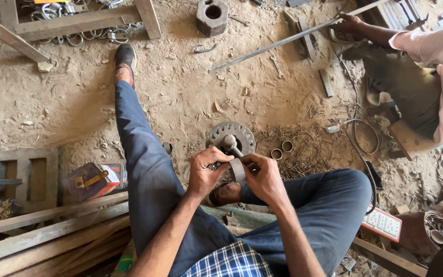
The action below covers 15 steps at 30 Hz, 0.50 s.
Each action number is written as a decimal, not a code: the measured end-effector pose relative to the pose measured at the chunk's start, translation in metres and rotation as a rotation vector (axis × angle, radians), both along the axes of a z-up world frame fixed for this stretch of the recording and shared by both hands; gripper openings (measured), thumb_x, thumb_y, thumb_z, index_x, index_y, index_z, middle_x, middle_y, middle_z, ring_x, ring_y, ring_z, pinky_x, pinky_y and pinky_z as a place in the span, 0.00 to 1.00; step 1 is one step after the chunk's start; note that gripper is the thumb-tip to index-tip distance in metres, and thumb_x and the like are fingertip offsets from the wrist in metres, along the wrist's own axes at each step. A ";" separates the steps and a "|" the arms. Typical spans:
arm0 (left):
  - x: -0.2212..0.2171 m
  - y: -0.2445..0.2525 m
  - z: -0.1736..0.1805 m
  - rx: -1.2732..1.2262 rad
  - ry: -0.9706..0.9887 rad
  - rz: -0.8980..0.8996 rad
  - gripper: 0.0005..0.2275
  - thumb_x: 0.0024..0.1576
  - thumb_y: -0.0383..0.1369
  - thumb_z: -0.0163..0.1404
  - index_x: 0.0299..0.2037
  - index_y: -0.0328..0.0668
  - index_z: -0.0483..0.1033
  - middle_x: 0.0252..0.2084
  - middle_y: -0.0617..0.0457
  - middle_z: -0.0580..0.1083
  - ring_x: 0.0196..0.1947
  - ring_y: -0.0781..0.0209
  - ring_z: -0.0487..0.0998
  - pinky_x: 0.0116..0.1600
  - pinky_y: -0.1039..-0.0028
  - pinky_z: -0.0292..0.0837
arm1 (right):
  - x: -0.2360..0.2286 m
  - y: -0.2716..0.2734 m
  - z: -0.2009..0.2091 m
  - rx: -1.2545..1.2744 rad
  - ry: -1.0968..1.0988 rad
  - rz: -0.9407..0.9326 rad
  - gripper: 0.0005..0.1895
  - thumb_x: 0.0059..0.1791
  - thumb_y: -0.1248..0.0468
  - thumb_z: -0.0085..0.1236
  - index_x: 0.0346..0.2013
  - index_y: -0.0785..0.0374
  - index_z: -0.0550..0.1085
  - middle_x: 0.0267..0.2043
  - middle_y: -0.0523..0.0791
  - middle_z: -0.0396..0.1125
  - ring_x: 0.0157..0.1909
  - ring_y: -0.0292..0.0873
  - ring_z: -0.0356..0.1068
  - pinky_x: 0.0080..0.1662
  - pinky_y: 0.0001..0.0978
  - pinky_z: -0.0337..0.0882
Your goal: The person sits on the ground and uses a hammer to strike a cylindrical metal piece placed on a gear-like metal part. They repeatedly hit the metal piece, rotate it, and inspect it by hand while another person grinds metal in the background.
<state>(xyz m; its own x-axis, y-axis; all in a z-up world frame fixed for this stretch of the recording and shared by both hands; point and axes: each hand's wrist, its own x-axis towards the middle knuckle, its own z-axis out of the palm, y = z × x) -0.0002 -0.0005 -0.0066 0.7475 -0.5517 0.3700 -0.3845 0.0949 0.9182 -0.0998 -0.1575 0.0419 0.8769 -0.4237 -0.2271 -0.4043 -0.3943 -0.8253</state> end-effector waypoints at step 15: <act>-0.003 -0.002 -0.024 -0.149 0.516 -0.037 0.06 0.55 0.19 0.58 0.41 0.34 0.82 0.36 0.55 0.81 0.34 0.72 0.79 0.40 0.81 0.74 | 0.001 0.004 0.000 0.284 -0.064 -0.171 0.12 0.52 0.62 0.60 0.35 0.71 0.79 0.25 0.43 0.74 0.26 0.31 0.71 0.30 0.24 0.71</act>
<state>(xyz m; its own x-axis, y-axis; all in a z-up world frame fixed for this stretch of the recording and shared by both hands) -0.0032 -0.0030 -0.0309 0.8341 -0.5505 0.0362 0.1191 0.2437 0.9625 -0.0990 -0.1532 0.0420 0.8151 -0.4934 -0.3036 -0.3882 -0.0762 -0.9184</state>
